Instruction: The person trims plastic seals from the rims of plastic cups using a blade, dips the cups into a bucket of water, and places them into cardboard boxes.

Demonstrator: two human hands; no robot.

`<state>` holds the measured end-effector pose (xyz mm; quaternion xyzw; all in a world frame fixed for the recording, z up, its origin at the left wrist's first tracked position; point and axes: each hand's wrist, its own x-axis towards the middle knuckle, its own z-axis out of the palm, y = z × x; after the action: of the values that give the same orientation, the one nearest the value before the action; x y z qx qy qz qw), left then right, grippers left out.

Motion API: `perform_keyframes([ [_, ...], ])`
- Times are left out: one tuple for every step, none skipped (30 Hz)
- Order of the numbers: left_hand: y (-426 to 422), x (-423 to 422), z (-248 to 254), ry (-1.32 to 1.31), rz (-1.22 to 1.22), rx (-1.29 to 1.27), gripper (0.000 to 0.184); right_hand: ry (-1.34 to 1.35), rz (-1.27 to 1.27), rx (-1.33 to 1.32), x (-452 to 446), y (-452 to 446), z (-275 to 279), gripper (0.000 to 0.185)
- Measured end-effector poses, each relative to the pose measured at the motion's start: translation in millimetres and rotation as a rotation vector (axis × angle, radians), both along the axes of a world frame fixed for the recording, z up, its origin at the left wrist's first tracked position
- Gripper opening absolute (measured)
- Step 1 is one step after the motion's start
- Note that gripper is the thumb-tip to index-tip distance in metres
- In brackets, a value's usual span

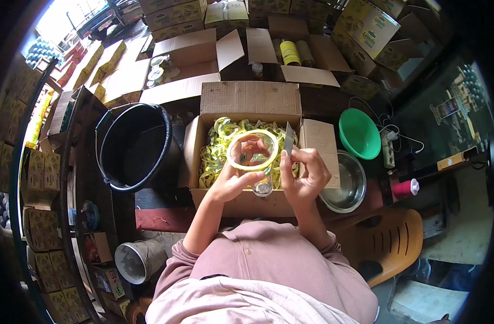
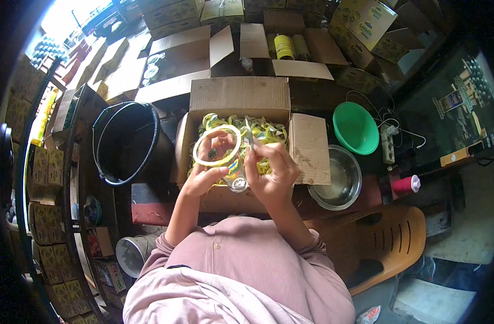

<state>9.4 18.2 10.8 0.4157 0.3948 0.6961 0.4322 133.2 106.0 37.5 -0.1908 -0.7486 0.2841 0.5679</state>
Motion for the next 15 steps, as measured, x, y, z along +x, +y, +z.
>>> perform_keyframes([
  [-0.1,-0.1,-1.5,0.0,0.004,-0.003,0.067,-0.006,-0.004,0.024,0.4,-2.8,1.3,0.013],
  [-0.1,-0.3,-2.8,0.0,0.008,-0.005,0.067,-0.011,-0.009,0.048,0.8,-4.9,1.7,0.013],
  [-0.4,-0.5,-3.4,0.001,0.012,-0.008,0.066,-0.034,-0.011,0.059,1.3,-6.2,0.8,0.013],
  [-0.8,-0.5,-2.9,0.013,0.015,-0.014,0.066,-0.057,-0.013,0.069,1.7,-7.3,-0.7,0.013],
  [-1.2,-0.5,-1.7,0.025,0.018,-0.019,0.067,-0.081,-0.014,0.08,1.6,-7.9,-1.4,0.013],
  [-1.8,-0.3,-0.4,0.036,0.022,-0.025,0.067,-0.071,-0.026,0.09,0.7,-8.1,-0.6,0.013],
  [-2.5,0.6,0.5,0.033,0.019,-0.03,0.067,-0.062,-0.039,0.101,-0.6,-8.1,0.9,0.014],
  [-3.0,2.1,1.5,0.03,0.015,-0.033,0.068,-0.053,-0.051,0.112,-1.8,-7.3,2.0,0.014],
  [-3.4,3.5,3.1,0.027,0.012,-0.037,0.068,-0.053,-0.045,0.107,-2.5,-5.3,1.0,0.014],
  [-4.1,4.7,7.5,0.017,-0.017,-0.024,0.069,-0.052,-0.038,0.101,-2.9,-2.6,-1.0,0.015],
  [-3.8,4.3,7.6,0.03,-0.017,-0.022,0.069,-0.051,-0.033,0.095,-2.9,-0.9,-1.9,0.015],
  [-3.3,3.5,7.6,0.042,-0.016,-0.02,0.069,-0.038,-0.005,0.059,-2.6,-0.3,-1.1,0.015],
  [-3.2,2.9,7.5,0.053,-0.014,-0.018,0.069,-0.026,0.024,0.023,-2.4,0.1,-0.1,0.015],
  [-4.0,2.2,7.5,0.048,-0.003,-0.041,0.07,-0.013,0.053,-0.014,-2.2,0.6,0.7,0.015],
  [-3.9,1.8,7.8,0.037,-0.006,-0.04,0.069,-0.024,0.041,0.01,-1.2,0.7,0.9,0.015],
])
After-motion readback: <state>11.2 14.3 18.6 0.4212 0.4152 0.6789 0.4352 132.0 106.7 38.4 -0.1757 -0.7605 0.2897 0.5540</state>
